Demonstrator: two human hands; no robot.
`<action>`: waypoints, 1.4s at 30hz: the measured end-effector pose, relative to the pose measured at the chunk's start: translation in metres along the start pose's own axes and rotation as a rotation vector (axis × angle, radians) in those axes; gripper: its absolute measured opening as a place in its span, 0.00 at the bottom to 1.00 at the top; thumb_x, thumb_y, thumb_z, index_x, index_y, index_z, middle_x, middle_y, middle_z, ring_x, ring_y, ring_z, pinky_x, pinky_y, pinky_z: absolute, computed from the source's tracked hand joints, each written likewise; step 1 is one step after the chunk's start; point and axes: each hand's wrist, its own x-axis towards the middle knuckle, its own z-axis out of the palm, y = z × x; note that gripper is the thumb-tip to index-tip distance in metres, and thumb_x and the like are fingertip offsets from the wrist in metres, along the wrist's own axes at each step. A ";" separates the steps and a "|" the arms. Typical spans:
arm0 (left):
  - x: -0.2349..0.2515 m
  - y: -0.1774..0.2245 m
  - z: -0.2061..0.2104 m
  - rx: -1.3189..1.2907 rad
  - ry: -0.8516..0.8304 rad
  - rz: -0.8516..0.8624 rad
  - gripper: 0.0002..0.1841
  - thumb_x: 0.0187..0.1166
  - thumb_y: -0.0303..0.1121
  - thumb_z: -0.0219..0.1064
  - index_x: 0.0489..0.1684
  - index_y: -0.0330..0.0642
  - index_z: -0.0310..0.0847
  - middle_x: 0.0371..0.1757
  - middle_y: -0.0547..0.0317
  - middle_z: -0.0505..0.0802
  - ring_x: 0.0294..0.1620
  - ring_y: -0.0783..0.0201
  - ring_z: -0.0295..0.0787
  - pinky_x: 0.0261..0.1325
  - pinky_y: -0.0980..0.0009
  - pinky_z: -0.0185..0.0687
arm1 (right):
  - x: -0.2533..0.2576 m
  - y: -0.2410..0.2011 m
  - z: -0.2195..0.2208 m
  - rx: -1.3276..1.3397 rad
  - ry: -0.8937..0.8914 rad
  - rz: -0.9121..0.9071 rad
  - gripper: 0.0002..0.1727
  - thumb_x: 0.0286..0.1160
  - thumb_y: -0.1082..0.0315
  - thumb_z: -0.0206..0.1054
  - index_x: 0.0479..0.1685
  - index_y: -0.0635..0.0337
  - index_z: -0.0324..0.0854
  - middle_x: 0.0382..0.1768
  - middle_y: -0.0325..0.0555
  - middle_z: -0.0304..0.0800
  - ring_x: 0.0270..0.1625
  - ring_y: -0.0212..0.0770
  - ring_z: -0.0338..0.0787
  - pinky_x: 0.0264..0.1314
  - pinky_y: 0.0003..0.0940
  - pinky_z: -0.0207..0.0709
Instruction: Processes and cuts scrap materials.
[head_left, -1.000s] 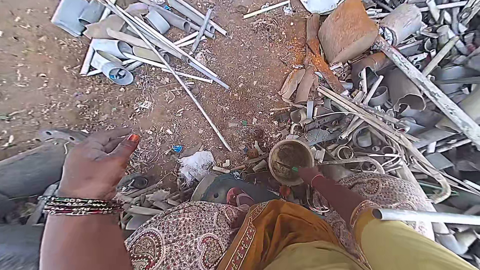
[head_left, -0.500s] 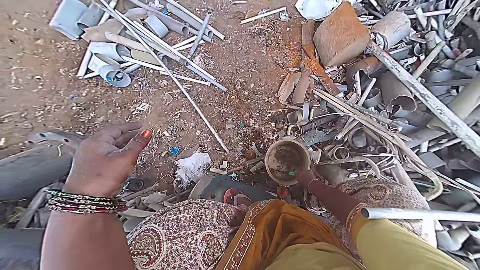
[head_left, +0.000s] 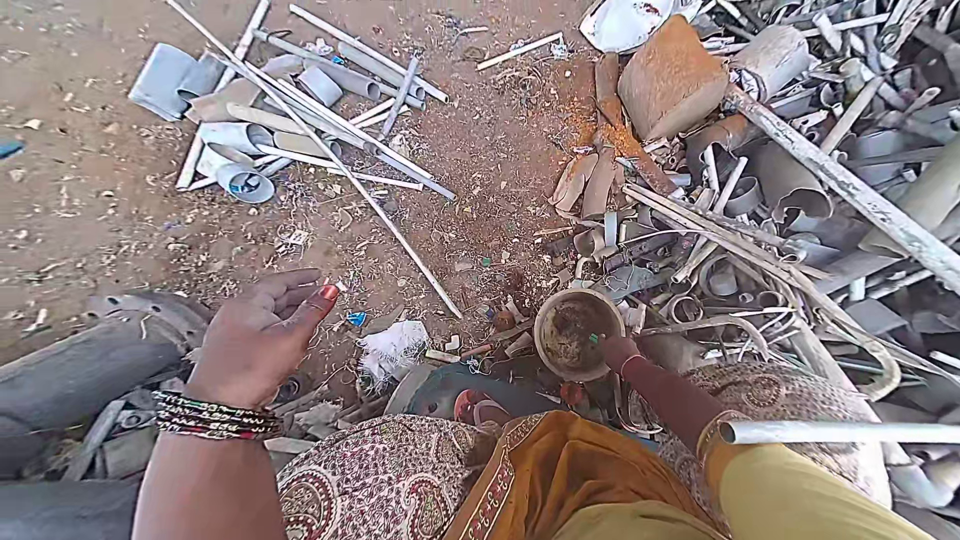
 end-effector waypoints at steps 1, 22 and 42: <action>0.002 0.000 0.000 0.006 -0.001 0.011 0.24 0.90 0.40 0.61 0.76 0.32 0.74 0.67 0.30 0.87 0.66 0.36 0.85 0.69 0.34 0.71 | 0.001 0.005 -0.005 0.014 0.007 0.009 0.24 0.91 0.70 0.51 0.82 0.65 0.68 0.68 0.70 0.84 0.72 0.71 0.84 0.68 0.69 0.77; 0.012 -0.028 -0.006 0.019 0.003 0.058 0.26 0.88 0.45 0.61 0.76 0.34 0.75 0.67 0.31 0.87 0.67 0.37 0.85 0.69 0.34 0.72 | 0.012 0.012 -0.016 -0.038 -0.009 -0.032 0.24 0.88 0.71 0.54 0.81 0.67 0.69 0.68 0.71 0.84 0.71 0.72 0.84 0.67 0.71 0.76; 0.008 -0.034 -0.009 -0.015 0.017 0.066 0.33 0.82 0.54 0.62 0.74 0.35 0.74 0.66 0.35 0.88 0.65 0.49 0.86 0.68 0.43 0.76 | 0.007 0.011 0.013 0.020 -0.045 0.012 0.24 0.89 0.65 0.54 0.80 0.63 0.71 0.70 0.69 0.83 0.72 0.70 0.84 0.67 0.71 0.76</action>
